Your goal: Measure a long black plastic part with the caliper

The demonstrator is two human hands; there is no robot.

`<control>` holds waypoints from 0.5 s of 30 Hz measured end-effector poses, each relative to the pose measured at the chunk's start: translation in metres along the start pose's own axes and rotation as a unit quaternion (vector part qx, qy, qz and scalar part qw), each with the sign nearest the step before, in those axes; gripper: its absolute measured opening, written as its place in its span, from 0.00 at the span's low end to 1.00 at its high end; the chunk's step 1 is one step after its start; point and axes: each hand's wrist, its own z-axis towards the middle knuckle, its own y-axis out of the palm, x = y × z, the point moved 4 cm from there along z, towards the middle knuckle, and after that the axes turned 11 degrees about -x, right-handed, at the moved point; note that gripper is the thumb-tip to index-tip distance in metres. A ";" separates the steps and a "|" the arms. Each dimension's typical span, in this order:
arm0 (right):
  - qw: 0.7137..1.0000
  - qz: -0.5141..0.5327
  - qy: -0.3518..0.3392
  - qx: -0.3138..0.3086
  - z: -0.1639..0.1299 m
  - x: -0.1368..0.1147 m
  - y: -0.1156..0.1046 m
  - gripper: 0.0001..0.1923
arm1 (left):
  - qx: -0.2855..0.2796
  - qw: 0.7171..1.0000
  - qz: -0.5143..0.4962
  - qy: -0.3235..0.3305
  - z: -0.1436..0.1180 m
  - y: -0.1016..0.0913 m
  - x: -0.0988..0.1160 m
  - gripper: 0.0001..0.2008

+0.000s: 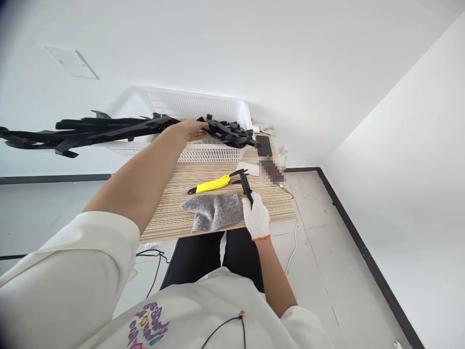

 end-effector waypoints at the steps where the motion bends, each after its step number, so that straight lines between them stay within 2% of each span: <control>1: 1.000 0.001 -0.001 -0.001 0.000 0.000 0.000 0.22 | -0.007 1.000 -0.029 -0.009 -0.001 0.001 -0.001 0.12; 4: 1.000 0.005 -0.001 -0.006 0.000 -0.001 0.001 0.22 | -0.018 0.995 -0.091 -0.024 -0.002 0.007 -0.001 0.12; 9: 1.000 -0.001 0.004 0.000 -0.001 -0.002 0.000 0.21 | -0.014 0.991 -0.110 -0.069 -0.003 0.015 -0.002 0.10; 15: 1.000 -0.001 0.000 -0.005 -0.001 -0.002 0.001 0.21 | 0.017 0.988 -0.111 -0.104 -0.007 0.008 -0.003 0.10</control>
